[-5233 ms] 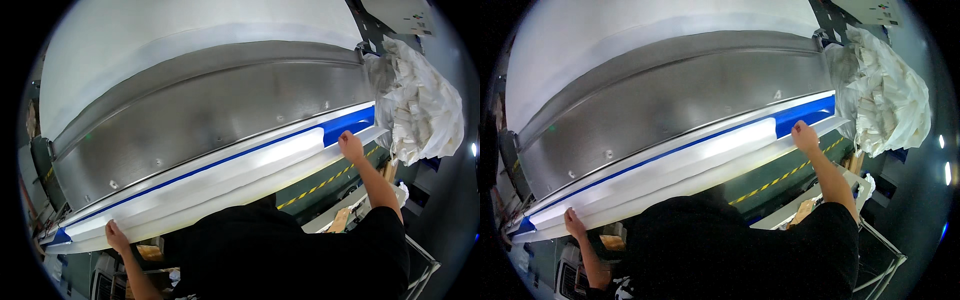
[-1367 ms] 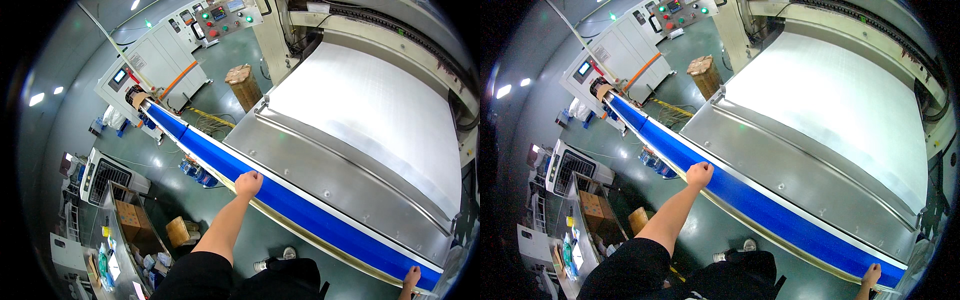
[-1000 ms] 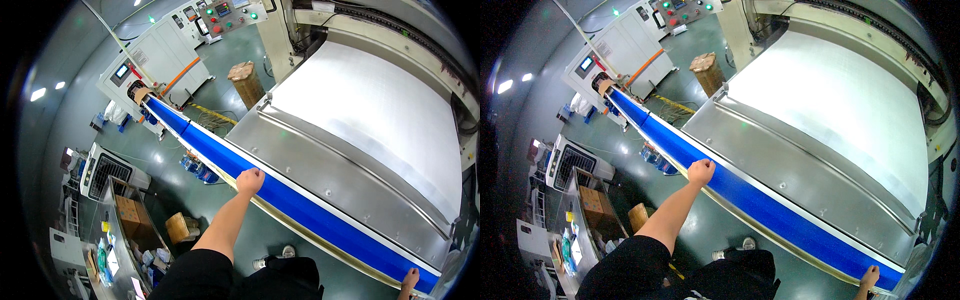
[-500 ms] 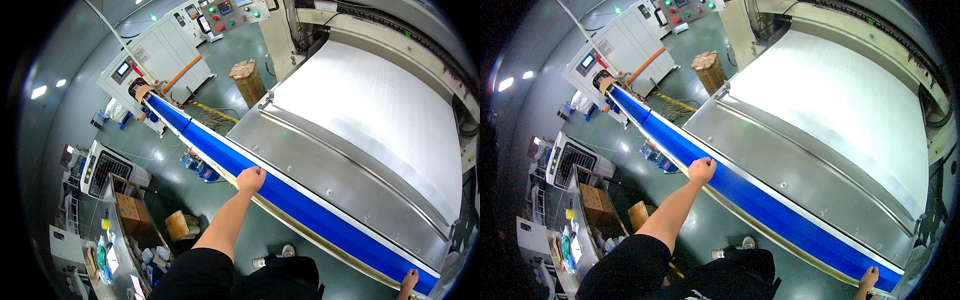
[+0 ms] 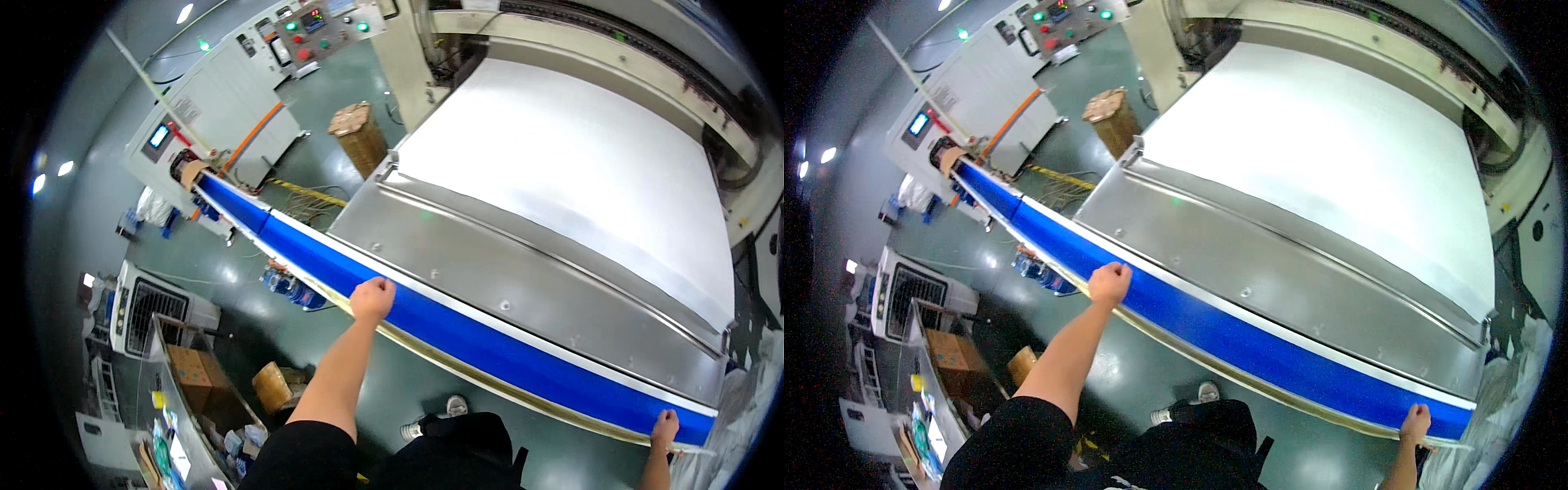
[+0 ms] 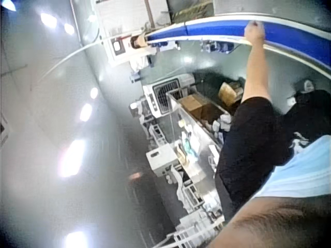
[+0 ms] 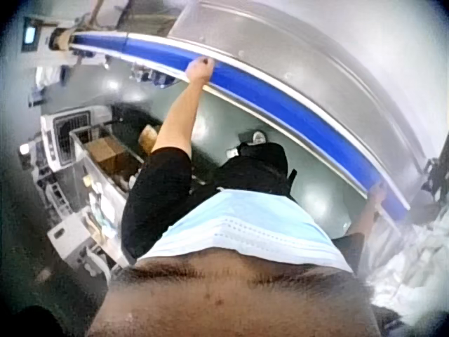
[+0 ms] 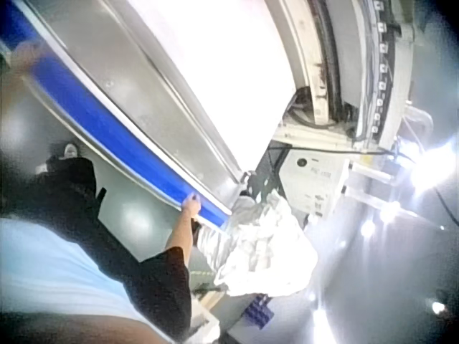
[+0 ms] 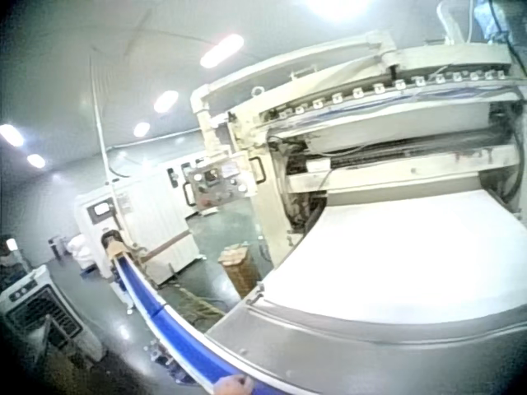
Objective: The person repeatedly folds large white paper sheets on a metal table in a factory setting. They align the edges, fold the sheets in half, and place them back on the table, continuing the process for multiple sheets.
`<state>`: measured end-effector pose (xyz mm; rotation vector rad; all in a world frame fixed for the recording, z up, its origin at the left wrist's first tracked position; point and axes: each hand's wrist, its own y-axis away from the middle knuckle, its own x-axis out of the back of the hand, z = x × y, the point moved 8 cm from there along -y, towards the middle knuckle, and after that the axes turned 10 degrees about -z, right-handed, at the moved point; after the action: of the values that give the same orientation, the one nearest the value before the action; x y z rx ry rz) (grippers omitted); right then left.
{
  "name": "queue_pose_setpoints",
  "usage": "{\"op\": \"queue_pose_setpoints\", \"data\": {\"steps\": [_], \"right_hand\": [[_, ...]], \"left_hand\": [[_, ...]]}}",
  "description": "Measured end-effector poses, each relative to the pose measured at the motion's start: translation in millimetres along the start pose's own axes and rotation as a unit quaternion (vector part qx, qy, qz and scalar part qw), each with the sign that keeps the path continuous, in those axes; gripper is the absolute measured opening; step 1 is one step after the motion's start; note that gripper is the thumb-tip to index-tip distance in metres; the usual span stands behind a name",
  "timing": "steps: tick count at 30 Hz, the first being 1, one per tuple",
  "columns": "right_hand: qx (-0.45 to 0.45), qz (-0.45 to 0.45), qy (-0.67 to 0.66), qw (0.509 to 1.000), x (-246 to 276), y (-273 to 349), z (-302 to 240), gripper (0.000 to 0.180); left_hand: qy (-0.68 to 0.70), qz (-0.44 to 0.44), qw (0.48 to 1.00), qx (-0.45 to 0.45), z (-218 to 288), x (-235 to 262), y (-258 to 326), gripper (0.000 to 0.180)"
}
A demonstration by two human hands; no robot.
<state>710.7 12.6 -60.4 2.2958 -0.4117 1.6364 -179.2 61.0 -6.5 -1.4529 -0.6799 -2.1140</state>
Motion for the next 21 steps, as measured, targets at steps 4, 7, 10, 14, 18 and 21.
{"op": "queue_pose_setpoints", "data": {"steps": [4,7,10,14,18,21], "right_hand": [[-0.04,-0.003,-0.011,0.999,6,6,-11,0.026],[-0.064,-0.009,0.006,0.998,11,10,-18,0.026],[-0.08,-0.013,0.0,0.997,15,12,-21,0.025],[-0.067,-0.001,0.006,0.998,16,14,-23,0.025],[-0.079,0.006,0.005,0.997,19,16,-24,0.024],[-0.091,-0.001,0.023,0.996,21,19,-36,0.023]], "left_hand": [[-0.008,0.012,1.0,-0.011,7,4,1,0.029],[-0.014,0.011,1.0,-0.012,8,3,0,0.03],[-0.018,0.007,1.0,-0.009,8,4,0,0.031],[-0.012,0.013,1.0,-0.017,7,2,0,0.031],[-0.006,0.016,1.0,-0.019,12,5,0,0.031],[-0.01,0.01,1.0,-0.018,8,5,5,0.031]]}}
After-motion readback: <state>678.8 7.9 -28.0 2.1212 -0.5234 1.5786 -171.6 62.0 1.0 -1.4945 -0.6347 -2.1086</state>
